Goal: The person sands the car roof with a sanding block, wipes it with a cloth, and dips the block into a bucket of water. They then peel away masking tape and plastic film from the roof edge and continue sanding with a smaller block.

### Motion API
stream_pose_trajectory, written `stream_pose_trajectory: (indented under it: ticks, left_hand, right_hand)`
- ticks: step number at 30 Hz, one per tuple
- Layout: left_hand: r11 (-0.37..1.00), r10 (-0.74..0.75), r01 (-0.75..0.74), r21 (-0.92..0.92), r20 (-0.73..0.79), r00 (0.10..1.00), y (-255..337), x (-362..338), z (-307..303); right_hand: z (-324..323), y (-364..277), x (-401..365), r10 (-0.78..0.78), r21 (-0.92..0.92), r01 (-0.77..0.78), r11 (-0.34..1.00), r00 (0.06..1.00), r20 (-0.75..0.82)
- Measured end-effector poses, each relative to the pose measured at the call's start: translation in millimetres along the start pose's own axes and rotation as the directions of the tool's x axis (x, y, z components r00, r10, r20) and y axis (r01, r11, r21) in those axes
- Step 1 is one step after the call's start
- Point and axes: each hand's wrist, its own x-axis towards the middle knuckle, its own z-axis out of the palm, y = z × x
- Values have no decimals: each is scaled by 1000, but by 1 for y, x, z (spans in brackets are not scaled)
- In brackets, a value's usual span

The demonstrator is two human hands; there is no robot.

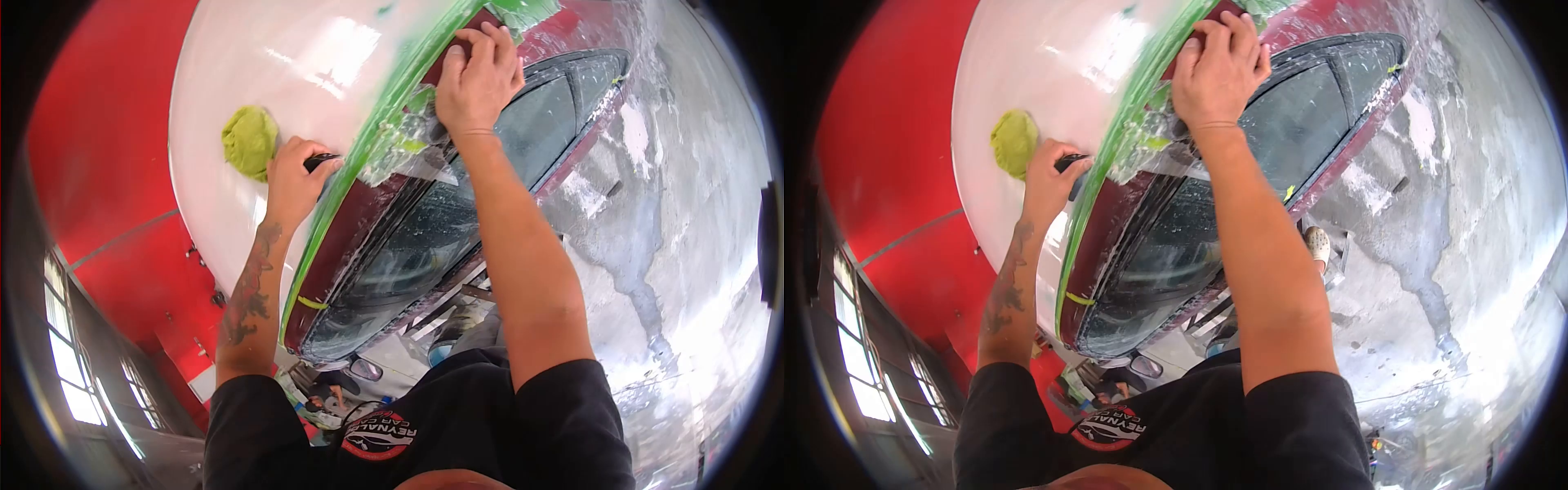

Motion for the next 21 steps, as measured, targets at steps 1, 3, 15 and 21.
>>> stream_pose_trajectory:
  ticks: [1, 3, 15, 21]
  left_hand:
    - [1000, -17, 17, 1, -16, 1000, 9, -14, -8]
    - [790, -429, 335, -513, -73, 900, 39, -37, -22]
    - [985, -174, 127, -120, -608, 774, -40, -15, -30]
    - [917, -397, 369, -154, -457, 796, -79, 90, 2]
  right_hand:
    - [-2, -1, 0, 17, 15, -17, 1000, 1000, 12]
    - [-12, -9, -1, 29, 6, -29, 1000, 997, 66]
    - [-191, -19, -88, 211, 358, -765, 534, 531, 820]
    - [-435, 172, -137, 731, -82, -823, 562, 447, 516]
